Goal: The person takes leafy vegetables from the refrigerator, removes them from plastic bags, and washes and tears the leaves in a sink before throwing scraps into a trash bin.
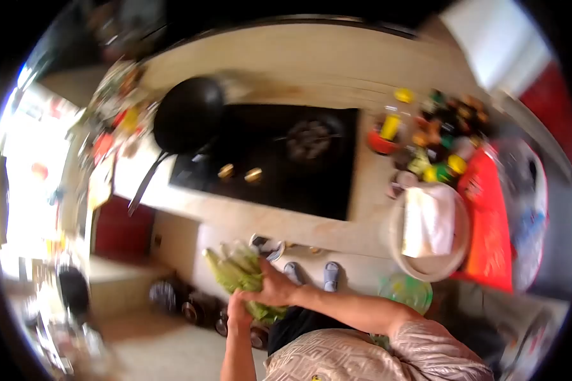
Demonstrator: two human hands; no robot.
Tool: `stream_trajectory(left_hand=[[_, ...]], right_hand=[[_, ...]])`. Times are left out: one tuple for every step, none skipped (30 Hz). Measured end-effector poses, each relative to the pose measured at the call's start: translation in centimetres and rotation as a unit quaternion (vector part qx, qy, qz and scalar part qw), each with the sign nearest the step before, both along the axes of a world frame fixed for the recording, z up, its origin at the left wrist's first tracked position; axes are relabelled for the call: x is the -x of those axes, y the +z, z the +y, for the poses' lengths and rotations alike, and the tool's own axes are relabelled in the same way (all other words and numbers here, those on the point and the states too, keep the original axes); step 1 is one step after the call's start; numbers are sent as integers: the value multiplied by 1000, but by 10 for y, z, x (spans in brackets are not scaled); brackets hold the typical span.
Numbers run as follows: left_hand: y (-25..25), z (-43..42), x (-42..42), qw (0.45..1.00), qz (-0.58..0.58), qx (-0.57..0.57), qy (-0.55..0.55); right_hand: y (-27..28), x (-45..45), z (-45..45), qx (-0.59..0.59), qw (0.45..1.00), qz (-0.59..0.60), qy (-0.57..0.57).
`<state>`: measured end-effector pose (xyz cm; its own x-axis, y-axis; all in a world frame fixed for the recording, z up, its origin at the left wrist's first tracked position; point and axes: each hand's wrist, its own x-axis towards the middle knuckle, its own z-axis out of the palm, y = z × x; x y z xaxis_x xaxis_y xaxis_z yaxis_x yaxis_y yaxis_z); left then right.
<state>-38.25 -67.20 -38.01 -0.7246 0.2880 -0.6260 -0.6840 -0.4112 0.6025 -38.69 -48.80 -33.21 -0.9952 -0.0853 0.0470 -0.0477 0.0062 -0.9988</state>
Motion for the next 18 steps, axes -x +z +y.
stream_trajectory(left_hand=[[16, 5, -5, 999, 23, 28, 29], [21, 3, -9, 998, 11, 52, 27], [28, 4, -12, 996, 48, 76, 26], [40, 5, -17, 993, 31, 112, 14], [31, 4, -24, 988, 83, 116, 49], [30, 6, -25, 979, 108, 164, 62], [35, 3, -26, 958, 128, 256, 27], [39, 1, -31, 961, 165, 213, 69], [40, -2, -33, 958, 205, 171, 105], [33, -5, -39, 947, 233, 186, 119], [28, -15, -41, 935, 265, 202, 124], [35, -29, -44, 898, 288, 318, 102], [40, -39, -50, 894, 282, 324, 130], [44, -50, -54, 866, 305, 373, 137], [52, -63, -60, 836, 320, 423, 142], [61, -69, -69, 833, 332, 409, 172], [70, -72, -80, 827, 317, 420, 201], [76, -72, -90, 824, 285, 431, 234]], right_hand=[[7, 3, 0, 20, 999, -6, 38], [0, 5, -3, -8, 995, -1, 101], [-3, 7, -7, -37, 986, 10, 165], [0, 4, -9, -16, 980, -36, 194], [4, 4, -13, 0, 970, -85, 226], [-7, 1, -15, 10, 972, -92, 215], [-6, -3, -14, -28, 972, -99, 212], [-8, -3, -17, -12, 970, -78, 230], [-16, -3, -17, -2, 961, -95, 260], [-23, -2, -19, 6, 950, -111, 290], [-28, 0, -27, 4, 931, -156, 329], [-24, -1, -46, -1, 922, -149, 356], [-12, -8, -61, 27, 935, -135, 328], [-1, -10, -78, 58, 944, -119, 303], [10, -9, -97, 54, 933, -115, 336], [22, -13, -112, 70, 930, -151, 327], [27, -15, -125, 84, 926, -188, 316], [23, -16, -135, 112, 922, -184, 323]])
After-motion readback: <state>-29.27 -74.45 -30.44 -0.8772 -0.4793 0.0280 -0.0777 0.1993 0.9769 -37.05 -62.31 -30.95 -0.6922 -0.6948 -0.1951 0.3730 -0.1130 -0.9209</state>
